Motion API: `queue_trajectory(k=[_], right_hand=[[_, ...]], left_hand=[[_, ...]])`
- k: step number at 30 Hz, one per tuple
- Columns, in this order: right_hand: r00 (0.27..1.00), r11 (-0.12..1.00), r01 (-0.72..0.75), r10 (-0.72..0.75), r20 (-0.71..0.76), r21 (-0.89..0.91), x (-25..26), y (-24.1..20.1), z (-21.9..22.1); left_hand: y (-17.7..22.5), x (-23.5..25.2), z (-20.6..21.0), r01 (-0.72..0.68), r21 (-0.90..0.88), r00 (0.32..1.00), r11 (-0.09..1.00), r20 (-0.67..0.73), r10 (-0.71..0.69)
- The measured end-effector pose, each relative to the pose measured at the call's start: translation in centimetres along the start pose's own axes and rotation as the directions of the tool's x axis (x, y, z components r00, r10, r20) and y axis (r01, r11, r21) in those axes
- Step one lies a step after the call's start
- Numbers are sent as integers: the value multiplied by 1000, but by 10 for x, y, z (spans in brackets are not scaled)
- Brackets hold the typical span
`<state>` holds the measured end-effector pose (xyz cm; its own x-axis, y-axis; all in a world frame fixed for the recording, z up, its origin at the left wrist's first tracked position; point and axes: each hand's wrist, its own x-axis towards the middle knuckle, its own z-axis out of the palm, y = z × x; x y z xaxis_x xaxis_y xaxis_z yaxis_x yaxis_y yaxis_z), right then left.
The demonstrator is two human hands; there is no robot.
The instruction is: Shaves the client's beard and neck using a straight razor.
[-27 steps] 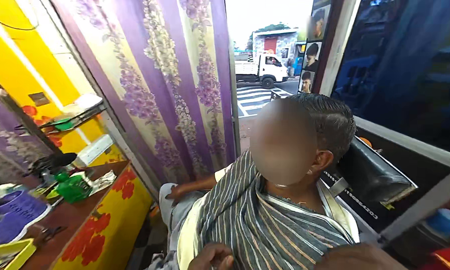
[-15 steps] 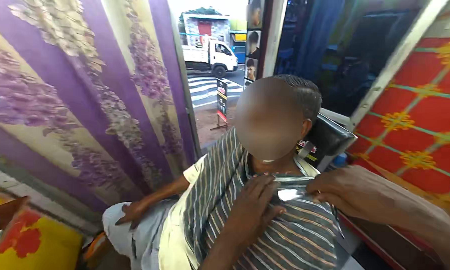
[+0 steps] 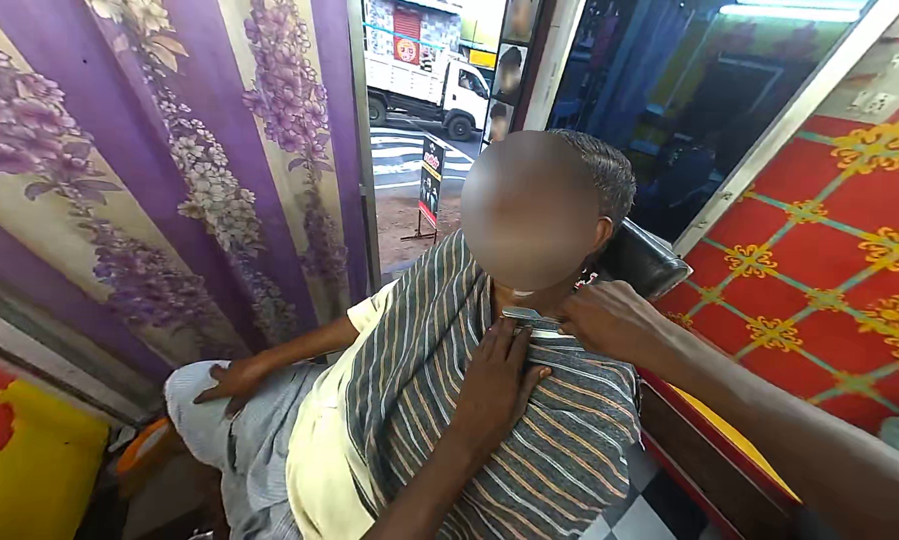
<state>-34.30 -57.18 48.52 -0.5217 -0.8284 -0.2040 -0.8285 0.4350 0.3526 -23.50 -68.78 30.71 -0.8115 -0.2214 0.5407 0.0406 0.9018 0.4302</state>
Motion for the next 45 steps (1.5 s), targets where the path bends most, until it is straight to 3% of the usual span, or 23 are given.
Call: queue_trajectory(k=[6,10,17,22,28,33,38,41,45], right_hand=[[999,998,0,3,50,-59,14,-7,5],[995,995,-67,72,70,-72,13,-13,1],[983,981,-184,183,-33,-59,10,-18,-13],[984,988,-144,149,99,-54,13,-19,-7],[977,976,-211,208,-52,-48,8,-20,-18],[977,976,-181,192,89,-120,11,-19,-17],[979,971,-203,201,-28,-124,7,-21,-28],[991,986,-129,132,25,-109,10,-18,-30],[982,971,-180,188,34,-158,16,-22,-30]], left_hand=[[2,-2,2,-10,37,999,999,40,8],[1,-3,7,-33,41,999,999,-7,33],[3,-5,8,-29,69,999,997,-25,30],[3,-4,7,-25,23,999,999,-29,26],[3,-5,8,-30,25,998,999,-48,31],[3,-4,8,-26,30,999,999,-39,27],[1,-1,9,-10,-34,995,999,-101,7],[5,8,6,16,-56,994,998,-111,-22],[9,16,5,27,-16,999,1000,-22,-27]])
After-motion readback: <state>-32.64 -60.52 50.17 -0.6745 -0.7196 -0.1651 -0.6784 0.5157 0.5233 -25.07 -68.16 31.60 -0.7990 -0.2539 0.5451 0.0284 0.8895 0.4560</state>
